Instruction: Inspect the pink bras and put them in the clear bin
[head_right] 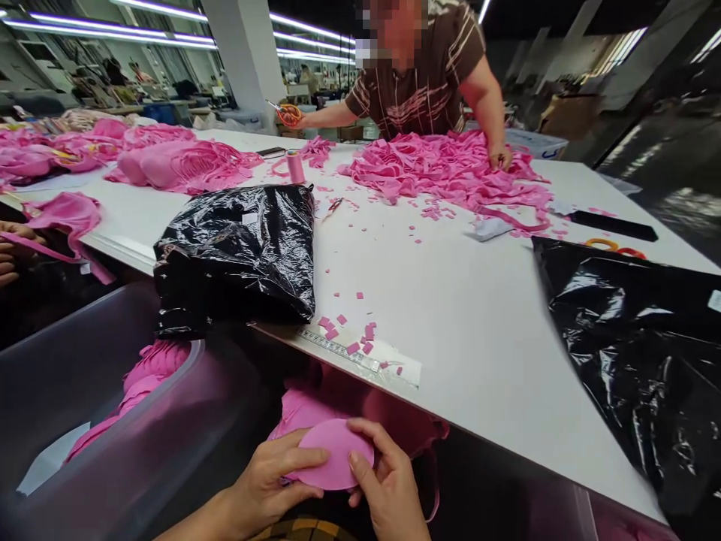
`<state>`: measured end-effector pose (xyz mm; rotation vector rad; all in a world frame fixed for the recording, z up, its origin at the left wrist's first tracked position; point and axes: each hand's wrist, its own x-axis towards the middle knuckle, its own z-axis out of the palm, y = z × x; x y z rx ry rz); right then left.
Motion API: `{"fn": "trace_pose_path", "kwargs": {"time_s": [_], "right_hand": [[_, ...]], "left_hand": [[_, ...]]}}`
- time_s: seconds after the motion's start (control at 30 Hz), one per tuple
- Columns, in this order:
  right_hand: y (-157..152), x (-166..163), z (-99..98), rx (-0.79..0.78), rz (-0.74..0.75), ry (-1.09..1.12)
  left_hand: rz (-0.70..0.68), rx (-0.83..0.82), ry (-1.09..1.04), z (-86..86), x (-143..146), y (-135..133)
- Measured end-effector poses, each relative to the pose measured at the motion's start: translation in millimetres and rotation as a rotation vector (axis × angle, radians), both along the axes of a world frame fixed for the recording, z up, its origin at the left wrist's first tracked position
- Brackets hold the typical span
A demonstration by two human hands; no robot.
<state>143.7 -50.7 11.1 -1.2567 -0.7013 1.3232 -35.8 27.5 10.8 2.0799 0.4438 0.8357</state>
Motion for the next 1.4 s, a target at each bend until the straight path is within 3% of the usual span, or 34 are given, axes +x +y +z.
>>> {"fn": "trace_pose_path", "kwargs": {"time_s": [0.13, 0.2, 0.4, 0.63, 0.83, 0.9, 1.0, 1.13, 1.27, 1.4], "right_hand": [[-9, 7, -2.1, 0.038, 0.228, -0.122], [-9, 7, -5.3, 0.088, 0.26, -0.242], [0, 0, -11.9, 0.415, 0.027, -0.553], [-3, 4, -11.5, 0.494, -0.029, -0.665], [-7, -10, -15.6, 0.288, -0.287, -0.492], [-6, -11, -10.7, 0.165, -0.284, -0.42], [-1, -7, 2.7, 0.035, -0.117, -0.308], [2, -2, 12.9, -0.002, 0.131, -0.233], [-3, 1, -0.2, -0.107, 0.073, -0.05], [-7, 3, -16.2, -0.079, 0.042, 0.024]], "left_hand": [[0.043, 0.006, -0.039, 6.8, 4, 2], [0.069, -0.009, -0.031, 7.7, 7, 0], [0.248, -0.126, -0.012, 6.0, 20, -7], [0.291, -0.349, 0.053, 13.2, 28, -7], [0.275, -0.863, -0.054, 11.0, 40, -12], [0.289, -0.981, -0.04, 10.9, 41, -12], [0.307, -1.025, 0.048, 13.1, 38, -10], [0.303, -1.048, 0.072, 17.7, 37, -9], [0.225, -1.111, -0.034, 21.0, 40, -8], [0.157, -1.039, -0.026, 21.7, 41, -9]]}}
